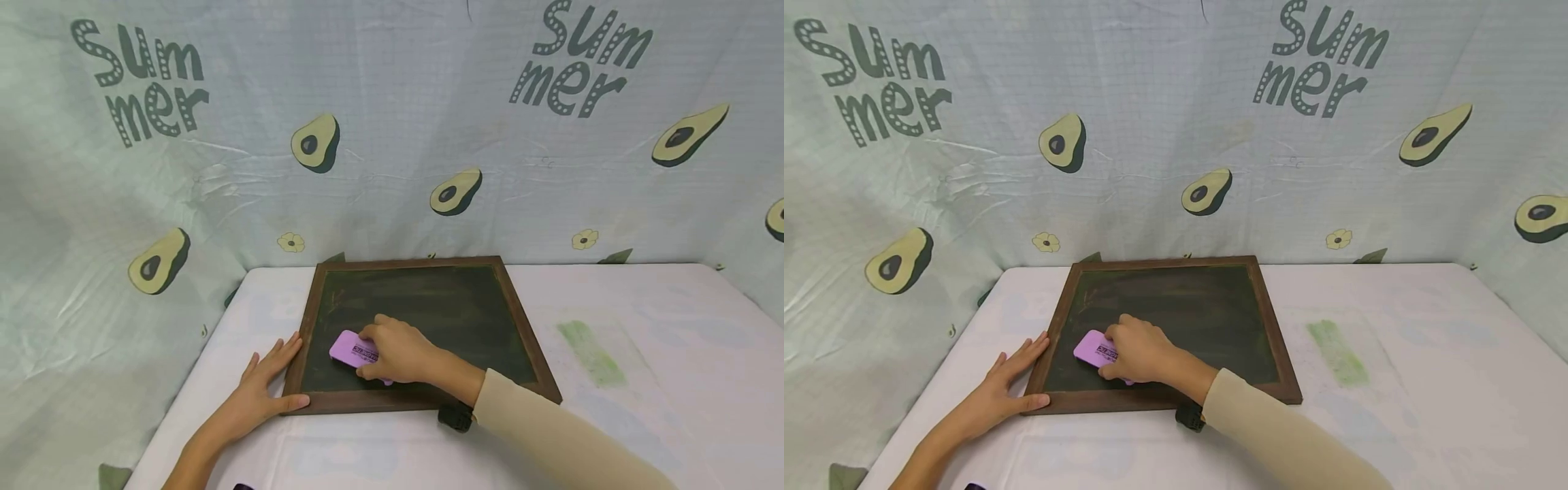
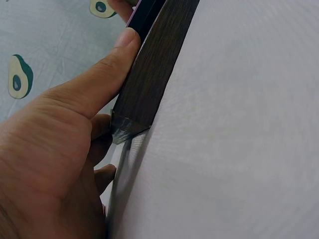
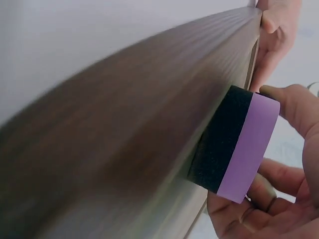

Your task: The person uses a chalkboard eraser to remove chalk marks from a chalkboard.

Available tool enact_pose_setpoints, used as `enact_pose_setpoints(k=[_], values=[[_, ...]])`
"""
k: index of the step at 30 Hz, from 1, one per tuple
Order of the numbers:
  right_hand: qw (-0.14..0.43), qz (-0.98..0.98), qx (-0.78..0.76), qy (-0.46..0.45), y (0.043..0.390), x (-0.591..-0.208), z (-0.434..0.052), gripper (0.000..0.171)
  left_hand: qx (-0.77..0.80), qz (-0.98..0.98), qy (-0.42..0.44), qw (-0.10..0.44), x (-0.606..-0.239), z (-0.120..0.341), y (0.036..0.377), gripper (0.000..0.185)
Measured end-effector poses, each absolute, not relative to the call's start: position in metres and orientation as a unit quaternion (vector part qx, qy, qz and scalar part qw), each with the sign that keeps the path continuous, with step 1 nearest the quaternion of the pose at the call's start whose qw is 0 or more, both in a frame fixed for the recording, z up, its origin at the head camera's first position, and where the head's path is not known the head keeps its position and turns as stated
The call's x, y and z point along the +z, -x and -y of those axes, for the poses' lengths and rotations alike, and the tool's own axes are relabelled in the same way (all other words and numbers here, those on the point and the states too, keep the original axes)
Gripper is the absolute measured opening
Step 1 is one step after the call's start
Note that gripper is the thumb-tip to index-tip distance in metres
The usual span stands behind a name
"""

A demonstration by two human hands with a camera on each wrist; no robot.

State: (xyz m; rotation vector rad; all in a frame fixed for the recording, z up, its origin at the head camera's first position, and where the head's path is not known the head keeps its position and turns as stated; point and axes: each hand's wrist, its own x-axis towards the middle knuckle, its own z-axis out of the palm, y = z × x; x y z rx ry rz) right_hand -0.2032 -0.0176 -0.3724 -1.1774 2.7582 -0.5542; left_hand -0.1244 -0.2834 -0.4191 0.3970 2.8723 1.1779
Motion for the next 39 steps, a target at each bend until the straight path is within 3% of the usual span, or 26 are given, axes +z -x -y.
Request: enact_pose_setpoints(k=[24, 39], values=[[-0.042, -0.933, -0.221, 0.281, 0.209, -0.379, -0.131, 0.050, 0.391, -0.911, -0.131, 0.026, -0.413, 0.283, 0.130, 0.090], [-0.085, -0.955, -0.227, 0.170, 0.192, -0.385, -0.160, 0.050, 0.393, -0.910, -0.127, 0.031, -0.416, 0.284, 0.125, 0.090]])
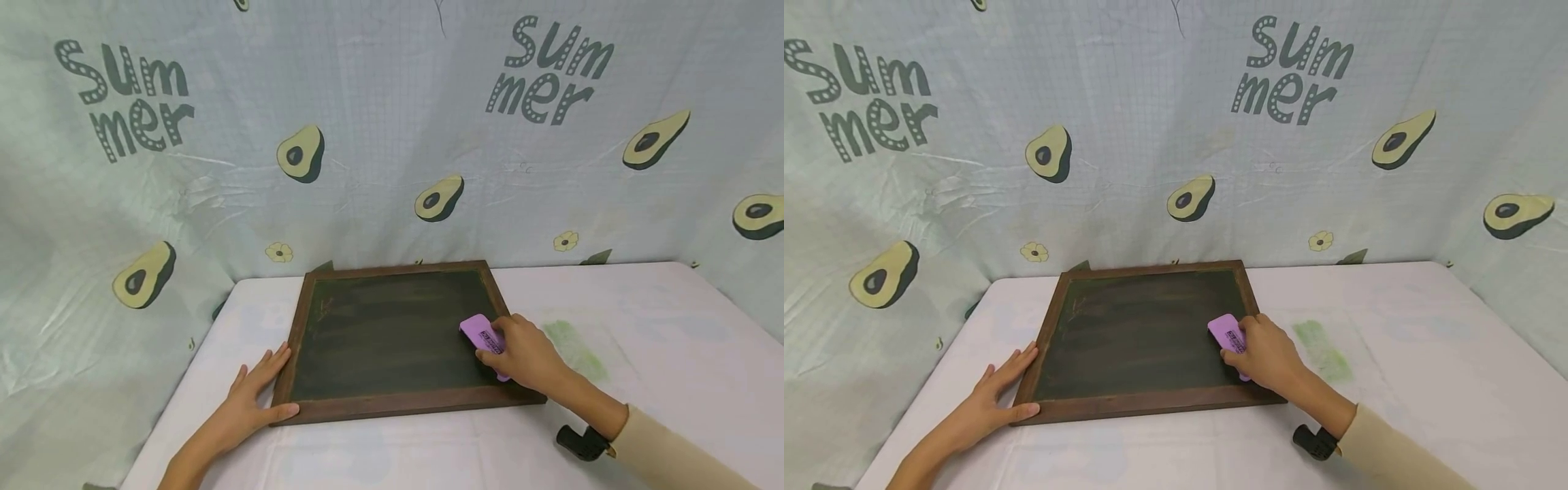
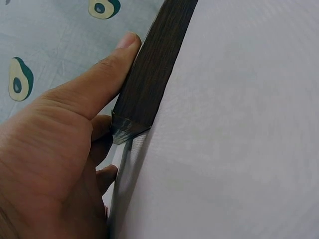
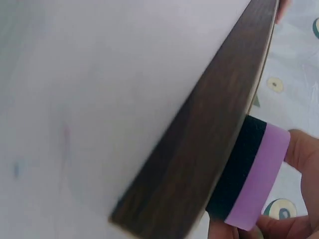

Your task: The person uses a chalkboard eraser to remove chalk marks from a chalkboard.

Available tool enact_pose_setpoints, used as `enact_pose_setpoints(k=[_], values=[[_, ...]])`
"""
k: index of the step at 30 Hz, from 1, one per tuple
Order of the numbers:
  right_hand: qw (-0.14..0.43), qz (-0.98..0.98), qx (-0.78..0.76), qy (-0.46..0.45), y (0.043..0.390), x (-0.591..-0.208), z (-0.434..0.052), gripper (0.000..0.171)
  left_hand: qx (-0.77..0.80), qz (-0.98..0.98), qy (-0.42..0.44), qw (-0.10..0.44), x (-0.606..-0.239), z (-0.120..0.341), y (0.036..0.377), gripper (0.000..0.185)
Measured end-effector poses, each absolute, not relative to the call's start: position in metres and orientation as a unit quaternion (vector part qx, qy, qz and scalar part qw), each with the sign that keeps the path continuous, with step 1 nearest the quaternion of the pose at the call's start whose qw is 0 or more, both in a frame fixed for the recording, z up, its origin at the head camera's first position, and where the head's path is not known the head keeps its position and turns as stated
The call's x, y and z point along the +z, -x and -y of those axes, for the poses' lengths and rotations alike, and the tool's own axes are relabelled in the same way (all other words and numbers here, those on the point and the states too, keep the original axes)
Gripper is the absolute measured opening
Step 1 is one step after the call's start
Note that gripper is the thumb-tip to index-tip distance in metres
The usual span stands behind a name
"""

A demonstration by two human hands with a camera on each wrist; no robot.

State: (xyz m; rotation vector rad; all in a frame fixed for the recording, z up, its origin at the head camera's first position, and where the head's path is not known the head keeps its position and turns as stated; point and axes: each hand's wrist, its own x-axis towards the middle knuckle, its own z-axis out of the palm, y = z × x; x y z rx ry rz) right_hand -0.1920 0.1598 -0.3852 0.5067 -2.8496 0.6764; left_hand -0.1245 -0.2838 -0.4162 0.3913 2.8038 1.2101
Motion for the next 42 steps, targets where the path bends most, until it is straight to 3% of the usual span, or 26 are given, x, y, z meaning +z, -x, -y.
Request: enact_pose_setpoints(k=[9, 23, 42], values=[[0.086, 0.960, 0.253, -0.080, 0.187, -0.389, -0.142, 0.045, 0.393, -0.911, -0.126, 0.027, -0.417, 0.283, 0.125, 0.090], [0.111, 0.956, 0.243, -0.123, 0.192, -0.392, -0.082, 0.039, 0.398, -0.908, -0.129, 0.023, -0.416, 0.283, 0.122, 0.090], [0.053, 0.957, 0.223, -0.179, 0.203, -0.384, 0.023, 0.043, 0.402, -0.906, -0.130, 0.017, -0.418, 0.282, 0.124, 0.091]])
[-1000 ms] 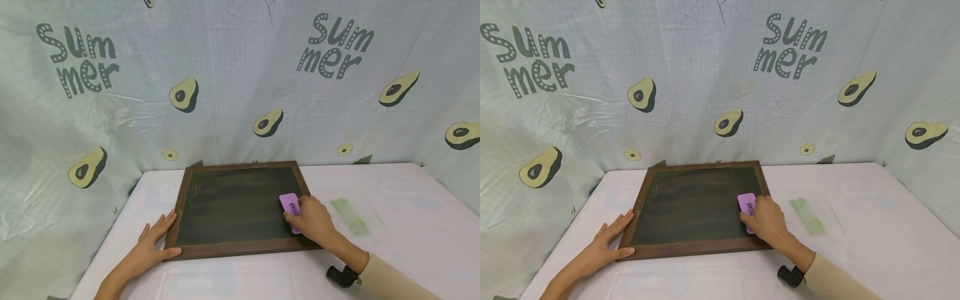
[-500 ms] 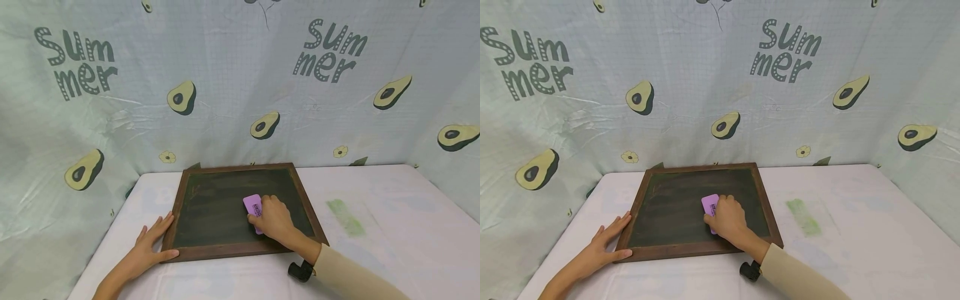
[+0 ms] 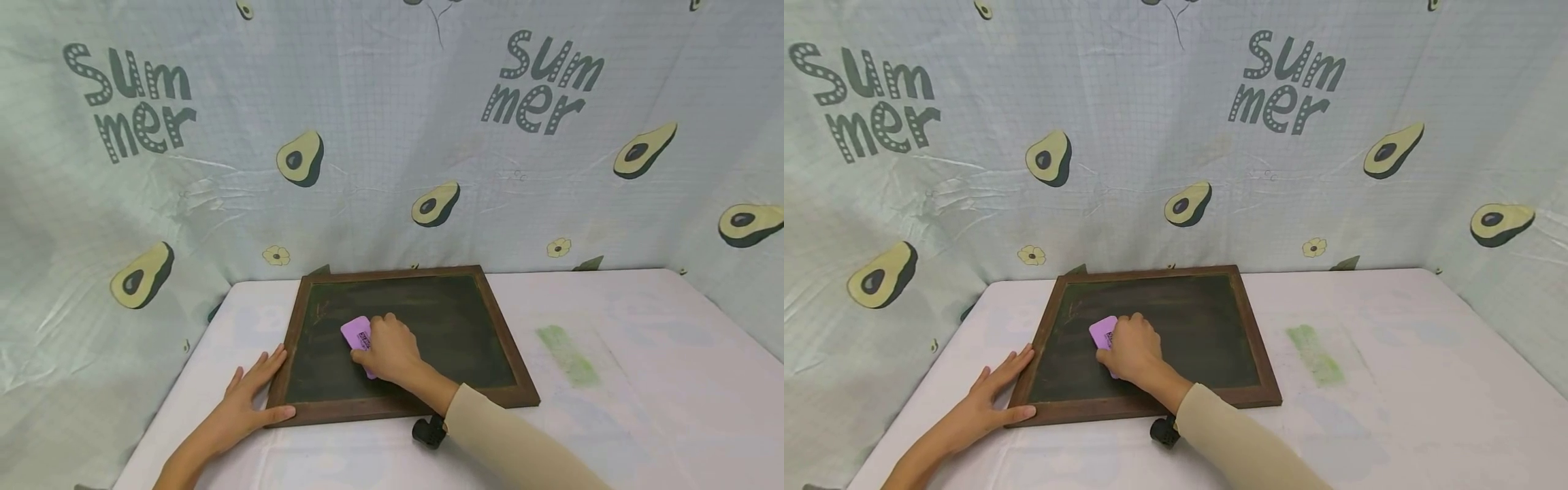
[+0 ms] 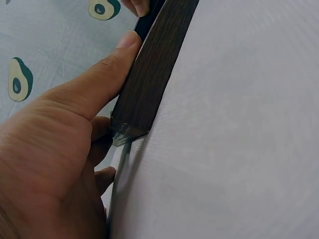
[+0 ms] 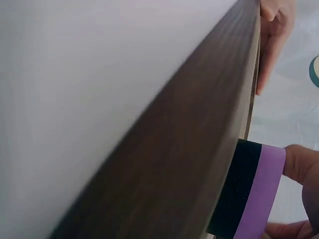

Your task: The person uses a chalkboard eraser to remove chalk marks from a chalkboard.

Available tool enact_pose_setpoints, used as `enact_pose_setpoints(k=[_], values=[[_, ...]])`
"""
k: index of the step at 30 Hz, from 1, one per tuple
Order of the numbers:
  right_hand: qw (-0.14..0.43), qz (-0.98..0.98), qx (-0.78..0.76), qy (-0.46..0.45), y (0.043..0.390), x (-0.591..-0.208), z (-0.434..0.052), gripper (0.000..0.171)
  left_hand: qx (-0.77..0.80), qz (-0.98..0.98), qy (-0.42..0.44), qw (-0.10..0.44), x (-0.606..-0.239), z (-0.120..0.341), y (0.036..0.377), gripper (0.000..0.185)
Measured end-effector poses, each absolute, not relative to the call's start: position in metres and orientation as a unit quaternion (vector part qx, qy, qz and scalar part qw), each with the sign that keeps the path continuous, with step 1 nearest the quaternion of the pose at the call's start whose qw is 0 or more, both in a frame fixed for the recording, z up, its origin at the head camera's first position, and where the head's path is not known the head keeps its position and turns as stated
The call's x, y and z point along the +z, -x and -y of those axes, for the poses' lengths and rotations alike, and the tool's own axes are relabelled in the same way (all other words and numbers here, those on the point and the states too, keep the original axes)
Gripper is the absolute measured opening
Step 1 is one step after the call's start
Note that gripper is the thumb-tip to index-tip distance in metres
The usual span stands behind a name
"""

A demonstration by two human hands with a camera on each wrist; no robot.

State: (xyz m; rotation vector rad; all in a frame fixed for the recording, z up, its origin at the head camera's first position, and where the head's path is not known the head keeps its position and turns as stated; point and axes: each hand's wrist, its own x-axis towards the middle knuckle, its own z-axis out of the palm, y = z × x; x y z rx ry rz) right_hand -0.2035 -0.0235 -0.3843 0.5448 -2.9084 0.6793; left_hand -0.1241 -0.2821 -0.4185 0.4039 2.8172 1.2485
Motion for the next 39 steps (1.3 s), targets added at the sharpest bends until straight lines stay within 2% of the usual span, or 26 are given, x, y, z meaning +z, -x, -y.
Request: enact_pose_setpoints(k=[7, 16, 39], values=[[0.001, 0.931, 0.266, -0.251, 0.205, -0.387, 0.050, 0.055, 0.391, -0.910, -0.135, 0.002, -0.422, 0.283, 0.122, 0.091], [-0.061, 0.896, 0.283, -0.336, 0.208, -0.383, 0.056, 0.054, 0.377, -0.915, -0.144, -0.002, -0.421, 0.282, 0.123, 0.089], [-0.133, 0.863, 0.253, -0.417, 0.202, -0.376, 0.046, 0.051, 0.382, -0.914, -0.134, 0.007, -0.421, 0.285, 0.125, 0.092]])
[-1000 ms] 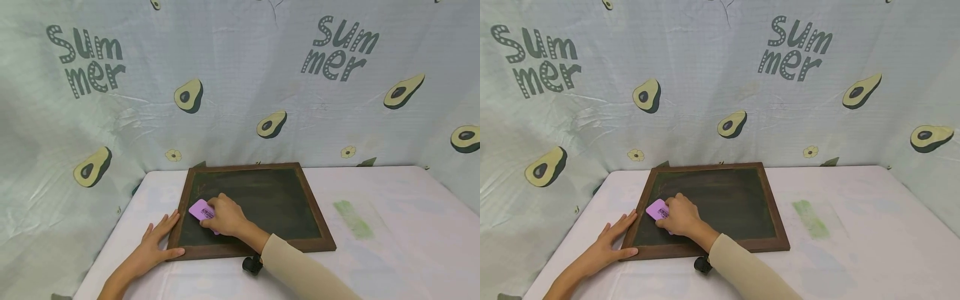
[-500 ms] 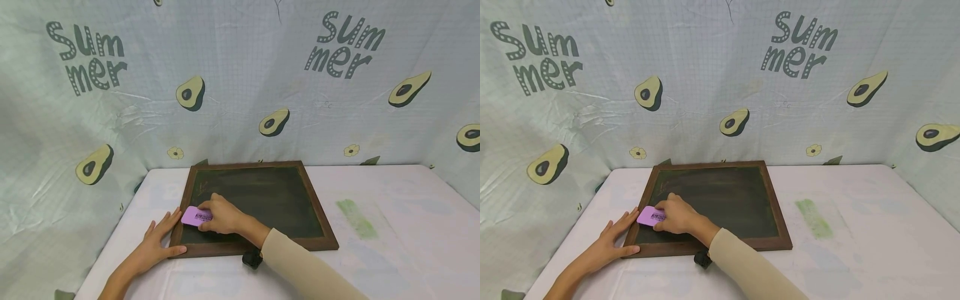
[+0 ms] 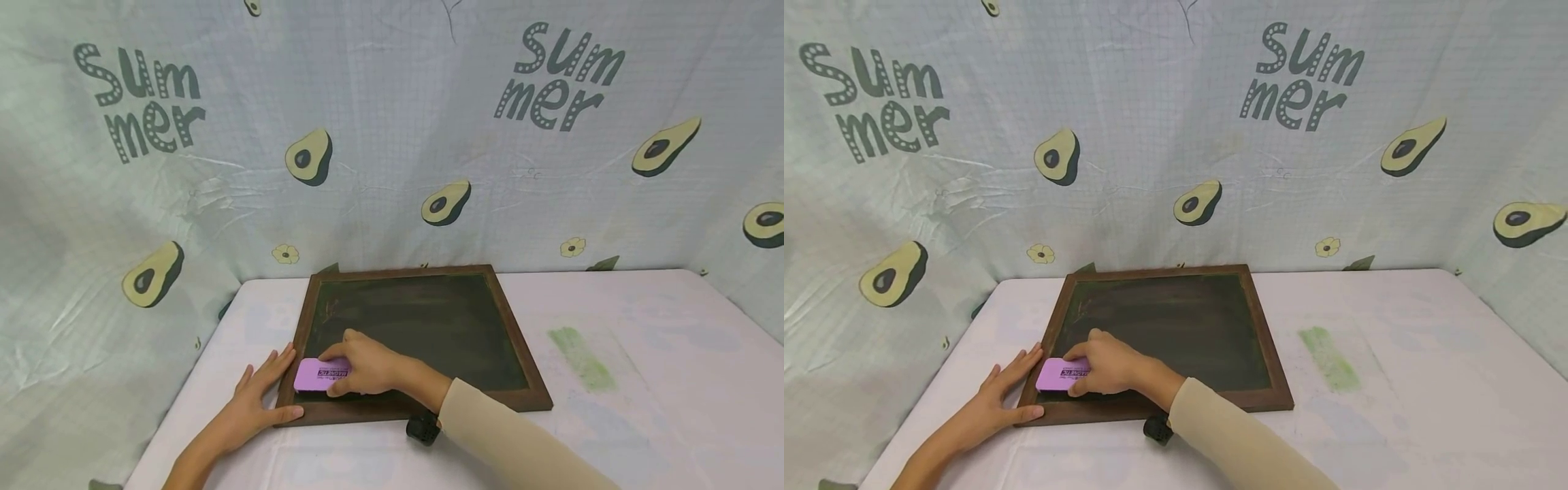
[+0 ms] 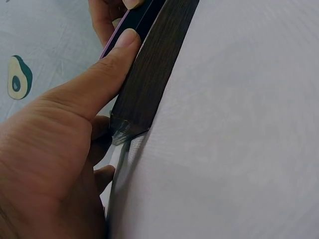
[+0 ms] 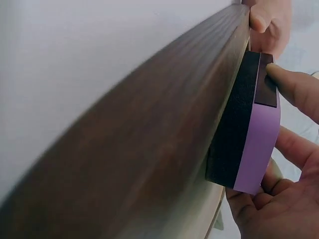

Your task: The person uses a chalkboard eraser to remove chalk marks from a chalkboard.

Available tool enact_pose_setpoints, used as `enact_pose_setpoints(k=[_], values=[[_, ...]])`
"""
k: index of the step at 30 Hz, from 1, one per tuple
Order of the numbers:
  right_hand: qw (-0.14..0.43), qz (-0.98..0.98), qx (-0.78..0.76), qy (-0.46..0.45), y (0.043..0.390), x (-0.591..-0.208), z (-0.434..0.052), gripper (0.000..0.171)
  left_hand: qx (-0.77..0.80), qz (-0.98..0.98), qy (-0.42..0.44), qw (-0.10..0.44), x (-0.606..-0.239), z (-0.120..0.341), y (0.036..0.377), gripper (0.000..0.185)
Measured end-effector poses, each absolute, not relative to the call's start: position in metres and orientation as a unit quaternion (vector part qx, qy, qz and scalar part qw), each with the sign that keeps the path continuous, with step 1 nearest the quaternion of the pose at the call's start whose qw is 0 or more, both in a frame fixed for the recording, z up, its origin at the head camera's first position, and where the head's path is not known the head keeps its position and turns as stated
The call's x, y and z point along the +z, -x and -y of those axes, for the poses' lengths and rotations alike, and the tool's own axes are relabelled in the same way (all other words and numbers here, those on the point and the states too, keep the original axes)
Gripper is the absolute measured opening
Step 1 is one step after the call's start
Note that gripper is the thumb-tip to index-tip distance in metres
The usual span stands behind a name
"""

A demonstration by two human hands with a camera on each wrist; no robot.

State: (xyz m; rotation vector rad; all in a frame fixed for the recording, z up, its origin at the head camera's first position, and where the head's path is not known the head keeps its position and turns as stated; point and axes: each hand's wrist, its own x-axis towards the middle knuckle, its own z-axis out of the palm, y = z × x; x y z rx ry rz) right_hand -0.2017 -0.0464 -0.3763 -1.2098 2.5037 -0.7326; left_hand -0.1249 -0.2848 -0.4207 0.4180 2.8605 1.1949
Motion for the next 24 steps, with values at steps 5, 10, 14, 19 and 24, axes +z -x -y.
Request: enact_pose_setpoints(k=[5, 10, 14, 19, 24], values=[[0.145, -0.855, -0.258, 0.426, 0.202, -0.376, 0.042, 0.052, 0.388, -0.911, -0.137, 0.001, -0.420, 0.284, 0.124, 0.091], [0.153, -0.842, -0.247, 0.454, 0.206, -0.375, 0.040, 0.054, 0.388, -0.911, -0.135, -0.002, -0.421, 0.283, 0.123, 0.092], [0.134, -0.842, -0.222, 0.472, 0.207, -0.372, 0.038, 0.055, 0.389, -0.912, -0.130, -0.001, -0.423, 0.282, 0.122, 0.092], [0.084, -0.848, -0.252, 0.458, 0.211, -0.364, 0.014, 0.055, 0.386, -0.915, -0.119, 0.006, -0.421, 0.280, 0.123, 0.094], [0.034, -0.859, -0.293, 0.420, 0.218, -0.351, -0.040, 0.053, 0.388, -0.914, -0.115, 0.018, -0.417, 0.282, 0.123, 0.094]])
